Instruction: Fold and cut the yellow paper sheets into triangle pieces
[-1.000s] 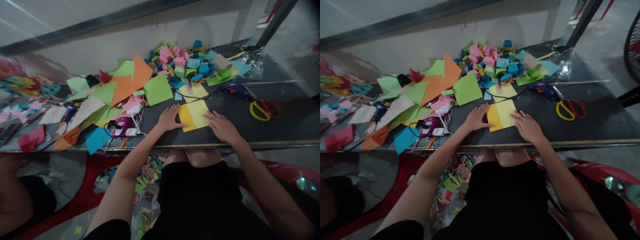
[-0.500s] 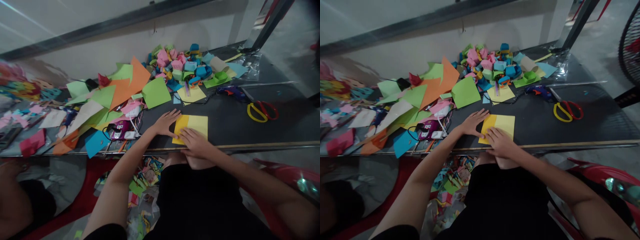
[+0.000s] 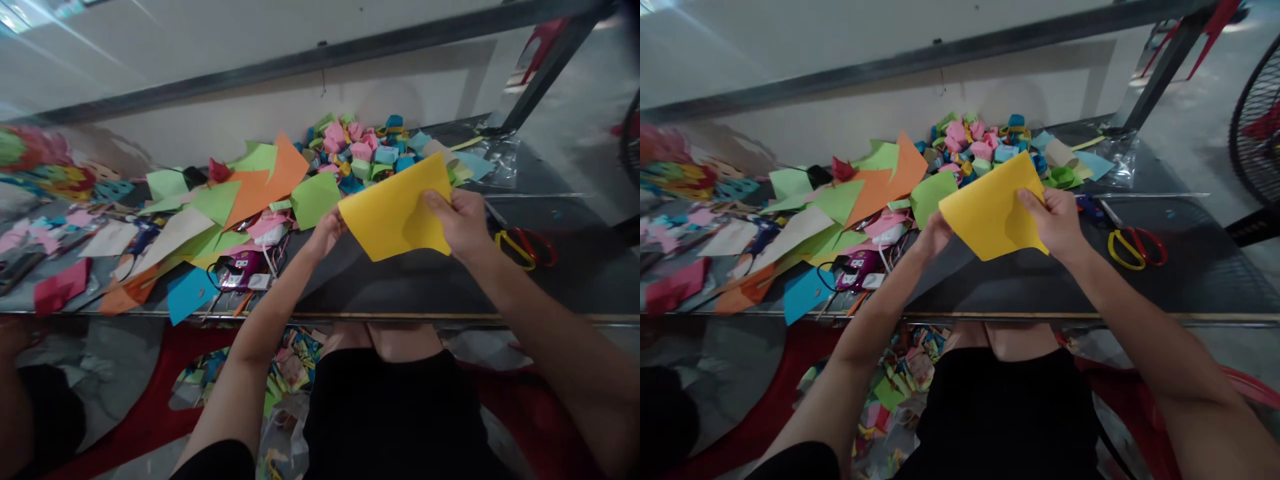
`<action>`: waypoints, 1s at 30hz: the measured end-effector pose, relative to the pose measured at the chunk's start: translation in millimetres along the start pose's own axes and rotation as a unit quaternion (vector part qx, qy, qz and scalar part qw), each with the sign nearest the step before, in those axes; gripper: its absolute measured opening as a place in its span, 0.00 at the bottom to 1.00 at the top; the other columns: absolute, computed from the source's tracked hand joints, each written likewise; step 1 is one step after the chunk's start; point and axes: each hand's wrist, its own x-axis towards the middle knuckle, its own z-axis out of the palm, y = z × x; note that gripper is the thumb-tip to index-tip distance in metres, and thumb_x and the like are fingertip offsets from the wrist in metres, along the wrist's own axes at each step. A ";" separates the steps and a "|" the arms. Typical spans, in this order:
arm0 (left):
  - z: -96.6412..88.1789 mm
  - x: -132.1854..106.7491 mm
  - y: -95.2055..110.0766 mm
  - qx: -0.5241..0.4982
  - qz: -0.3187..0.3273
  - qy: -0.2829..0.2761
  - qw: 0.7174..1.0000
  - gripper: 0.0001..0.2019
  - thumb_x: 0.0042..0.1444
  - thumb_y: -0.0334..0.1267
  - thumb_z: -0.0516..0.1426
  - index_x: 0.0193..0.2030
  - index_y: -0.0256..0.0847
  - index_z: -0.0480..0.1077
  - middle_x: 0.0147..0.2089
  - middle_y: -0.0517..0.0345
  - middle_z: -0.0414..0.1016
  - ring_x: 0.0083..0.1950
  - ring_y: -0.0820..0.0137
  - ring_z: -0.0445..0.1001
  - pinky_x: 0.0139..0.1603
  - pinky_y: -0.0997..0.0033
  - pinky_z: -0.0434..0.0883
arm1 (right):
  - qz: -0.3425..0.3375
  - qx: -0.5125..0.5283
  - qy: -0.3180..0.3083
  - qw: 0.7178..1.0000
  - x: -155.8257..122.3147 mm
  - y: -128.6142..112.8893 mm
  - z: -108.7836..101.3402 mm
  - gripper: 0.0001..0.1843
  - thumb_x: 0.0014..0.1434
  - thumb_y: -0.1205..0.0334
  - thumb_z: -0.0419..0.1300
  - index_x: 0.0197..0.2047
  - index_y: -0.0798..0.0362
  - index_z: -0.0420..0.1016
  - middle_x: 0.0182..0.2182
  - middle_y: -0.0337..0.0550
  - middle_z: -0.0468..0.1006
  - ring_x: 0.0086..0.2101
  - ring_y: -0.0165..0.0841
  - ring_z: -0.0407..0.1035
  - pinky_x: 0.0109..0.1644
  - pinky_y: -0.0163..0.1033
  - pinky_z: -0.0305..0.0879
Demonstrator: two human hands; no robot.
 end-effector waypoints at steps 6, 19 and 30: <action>5.9 58.5 -2.0 -0.074 -0.069 0.079 0.992 0.31 0.46 0.63 0.67 0.43 0.36 0.79 0.43 0.45 0.84 0.49 0.56 0.82 0.49 0.60 0.79 | 0.156 0.131 -0.058 0.977 37.9 66.2 24.2 0.21 0.51 0.41 0.71 0.32 0.50 0.78 0.33 0.46 0.84 0.39 0.45 0.81 0.43 0.50 0.80; 13.4 57.0 -56.3 -0.084 -0.088 0.122 0.985 0.25 0.47 0.59 0.69 0.39 0.38 0.80 0.40 0.49 0.84 0.43 0.63 0.81 0.45 0.64 0.78 | 0.169 0.115 -0.058 0.977 30.2 118.3 28.8 0.23 0.48 0.39 0.72 0.33 0.51 0.79 0.34 0.48 0.85 0.41 0.45 0.81 0.41 0.48 0.80; -2.6 57.6 -42.3 -0.049 -0.093 0.078 0.991 0.28 0.52 0.62 0.65 0.47 0.39 0.81 0.49 0.45 0.84 0.47 0.62 0.82 0.48 0.63 0.78 | 0.216 0.081 -0.144 0.962 24.8 109.4 33.6 0.22 0.44 0.41 0.75 0.31 0.51 0.81 0.30 0.45 0.85 0.36 0.44 0.82 0.36 0.43 0.79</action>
